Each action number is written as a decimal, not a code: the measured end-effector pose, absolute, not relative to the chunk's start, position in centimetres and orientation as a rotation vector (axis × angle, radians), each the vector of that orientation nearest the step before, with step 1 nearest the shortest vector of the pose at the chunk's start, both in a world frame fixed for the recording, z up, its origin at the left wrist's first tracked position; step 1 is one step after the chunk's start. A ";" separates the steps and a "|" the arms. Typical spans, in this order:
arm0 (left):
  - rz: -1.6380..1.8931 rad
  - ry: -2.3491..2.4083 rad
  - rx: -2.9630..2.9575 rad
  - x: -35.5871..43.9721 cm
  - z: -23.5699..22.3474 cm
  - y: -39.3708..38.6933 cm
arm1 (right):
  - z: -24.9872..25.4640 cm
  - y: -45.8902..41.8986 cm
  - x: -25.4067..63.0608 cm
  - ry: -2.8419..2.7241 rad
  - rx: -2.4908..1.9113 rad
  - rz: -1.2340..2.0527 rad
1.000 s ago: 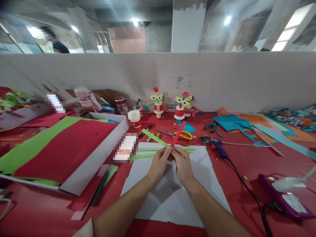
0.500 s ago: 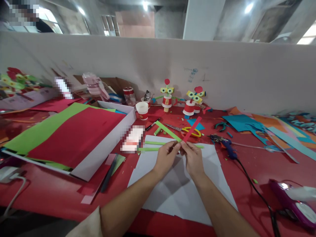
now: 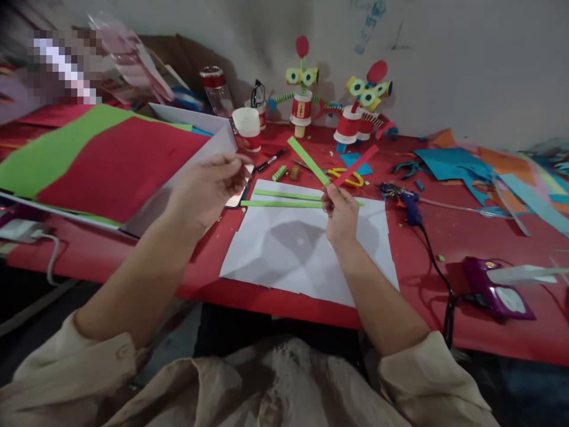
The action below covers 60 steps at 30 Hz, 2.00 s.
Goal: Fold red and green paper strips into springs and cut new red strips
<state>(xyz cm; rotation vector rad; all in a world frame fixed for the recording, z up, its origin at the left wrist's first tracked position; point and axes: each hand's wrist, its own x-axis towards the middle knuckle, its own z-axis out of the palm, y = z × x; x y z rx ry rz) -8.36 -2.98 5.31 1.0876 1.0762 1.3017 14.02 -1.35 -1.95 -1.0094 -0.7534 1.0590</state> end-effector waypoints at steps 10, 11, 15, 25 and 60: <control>0.777 1.370 1.935 -2.3 1.2 -8.5 | -2.0 -2.0 13.5 -0.809 -0.990 1.029; 0.799 1.411 1.930 -1.5 1.3 -8.0 | -1.9 -2.1 13.4 -0.808 -0.986 1.044; 1.178 1.342 1.718 1.5 1.0 -4.8 | -1.8 -2.6 13.2 -0.855 -0.946 1.089; 1.256 0.864 1.060 1.8 0.0 -2.1 | -1.2 -3.1 12.8 -0.990 -1.008 1.134; 1.195 0.768 0.857 0.3 0.2 -1.6 | 0.1 -3.6 12.7 -1.209 -1.301 1.018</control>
